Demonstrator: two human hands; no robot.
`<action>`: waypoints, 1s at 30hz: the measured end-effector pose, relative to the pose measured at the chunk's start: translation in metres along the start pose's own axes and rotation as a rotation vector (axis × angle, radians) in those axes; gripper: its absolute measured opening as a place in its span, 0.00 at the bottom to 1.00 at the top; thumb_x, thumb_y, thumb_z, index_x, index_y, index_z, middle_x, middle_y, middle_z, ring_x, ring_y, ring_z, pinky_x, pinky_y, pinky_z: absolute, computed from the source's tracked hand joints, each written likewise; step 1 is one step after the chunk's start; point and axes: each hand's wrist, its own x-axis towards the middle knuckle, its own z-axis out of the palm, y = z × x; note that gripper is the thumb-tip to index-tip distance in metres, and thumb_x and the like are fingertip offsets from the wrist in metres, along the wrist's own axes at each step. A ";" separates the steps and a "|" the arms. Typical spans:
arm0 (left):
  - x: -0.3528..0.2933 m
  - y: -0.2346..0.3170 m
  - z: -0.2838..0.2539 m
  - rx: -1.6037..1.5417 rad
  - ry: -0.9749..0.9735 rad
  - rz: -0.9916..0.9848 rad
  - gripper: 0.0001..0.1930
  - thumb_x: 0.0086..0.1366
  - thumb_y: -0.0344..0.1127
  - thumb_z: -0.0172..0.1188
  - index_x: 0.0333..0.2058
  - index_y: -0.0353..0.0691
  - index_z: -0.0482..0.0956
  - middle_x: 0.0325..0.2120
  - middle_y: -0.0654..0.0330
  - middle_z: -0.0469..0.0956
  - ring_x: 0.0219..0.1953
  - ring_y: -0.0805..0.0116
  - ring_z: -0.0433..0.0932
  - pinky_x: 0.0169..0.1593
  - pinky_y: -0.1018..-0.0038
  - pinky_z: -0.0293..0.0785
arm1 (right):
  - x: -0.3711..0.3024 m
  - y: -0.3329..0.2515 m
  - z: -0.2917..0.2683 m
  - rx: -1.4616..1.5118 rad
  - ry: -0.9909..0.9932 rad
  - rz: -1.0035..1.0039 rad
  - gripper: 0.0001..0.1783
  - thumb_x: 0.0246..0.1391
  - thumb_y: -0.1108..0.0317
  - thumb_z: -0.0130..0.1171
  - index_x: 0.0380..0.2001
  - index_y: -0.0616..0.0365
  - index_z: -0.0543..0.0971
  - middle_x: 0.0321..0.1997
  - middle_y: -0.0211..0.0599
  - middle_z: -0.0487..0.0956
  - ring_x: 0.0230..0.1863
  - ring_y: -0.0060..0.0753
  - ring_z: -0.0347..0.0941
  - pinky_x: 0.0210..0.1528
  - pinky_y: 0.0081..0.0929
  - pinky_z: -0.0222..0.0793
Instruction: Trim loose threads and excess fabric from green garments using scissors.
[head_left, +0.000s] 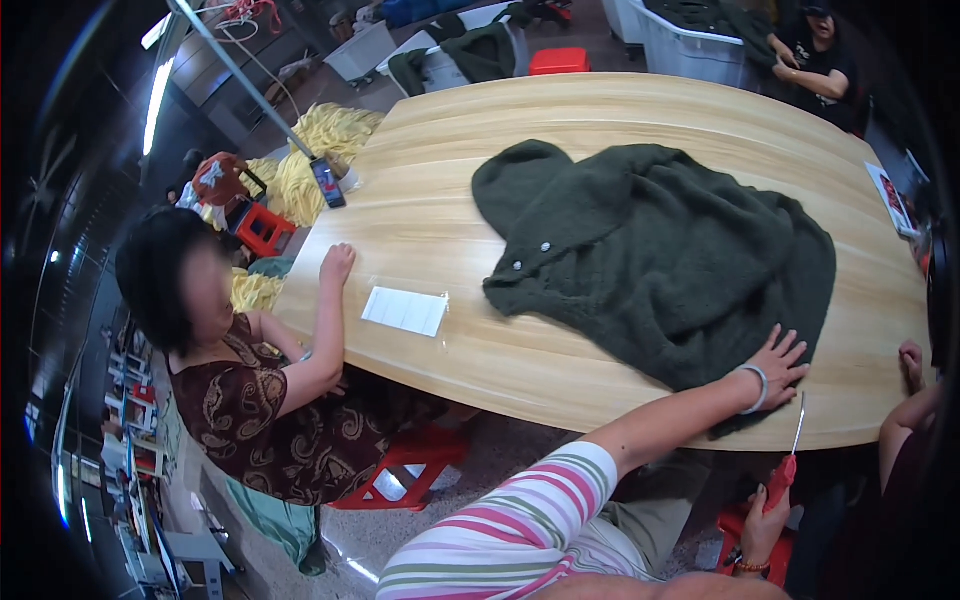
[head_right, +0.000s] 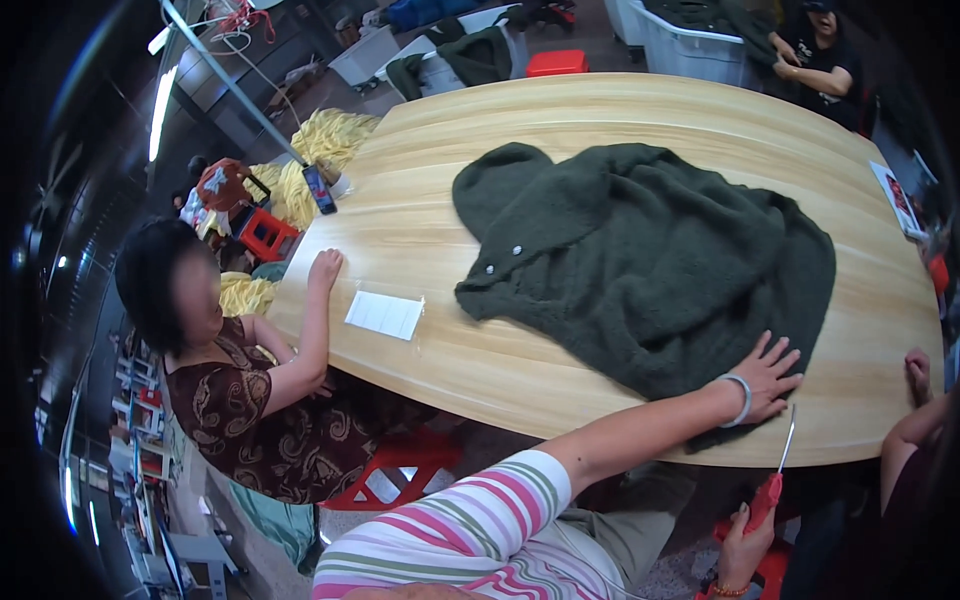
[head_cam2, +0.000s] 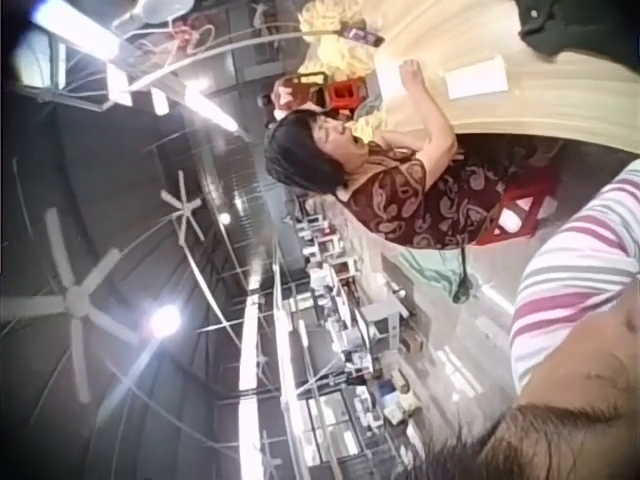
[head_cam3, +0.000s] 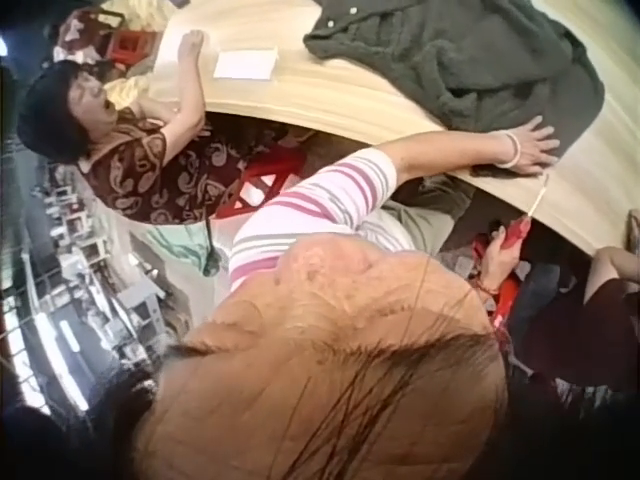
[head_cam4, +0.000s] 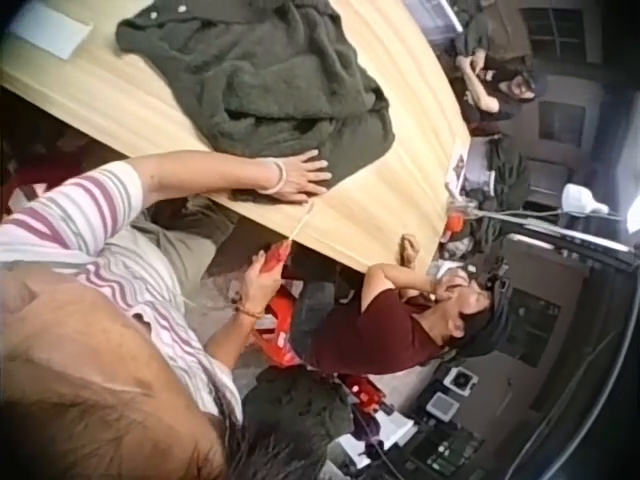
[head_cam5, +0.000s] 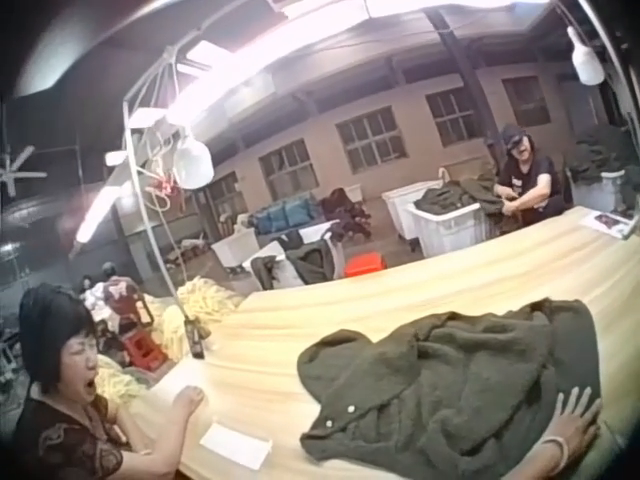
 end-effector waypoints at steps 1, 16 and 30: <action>0.000 0.003 -0.003 -0.007 0.007 0.000 0.29 0.63 0.52 0.48 0.61 0.47 0.66 0.66 0.47 0.53 0.70 0.43 0.41 0.67 0.41 0.26 | -0.001 0.005 -0.001 -0.013 0.031 -0.024 0.18 0.58 0.75 0.51 0.52 0.68 0.69 0.31 0.40 0.75 0.25 0.26 0.70 0.31 0.26 0.67; 0.001 0.001 0.011 0.014 0.055 -0.001 0.30 0.63 0.51 0.48 0.62 0.43 0.64 0.66 0.45 0.51 0.69 0.41 0.41 0.67 0.40 0.27 | 0.015 0.002 -0.001 -0.088 0.038 -0.080 0.16 0.60 0.75 0.50 0.51 0.67 0.70 0.35 0.36 0.74 0.24 0.22 0.67 0.28 0.21 0.65; 0.005 -0.007 0.024 0.055 0.092 -0.018 0.34 0.61 0.51 0.51 0.62 0.38 0.62 0.66 0.44 0.50 0.70 0.43 0.40 0.67 0.40 0.27 | 0.027 0.022 0.001 0.076 -0.039 0.143 0.17 0.60 0.76 0.50 0.53 0.65 0.69 0.31 0.32 0.74 0.22 0.19 0.66 0.25 0.18 0.64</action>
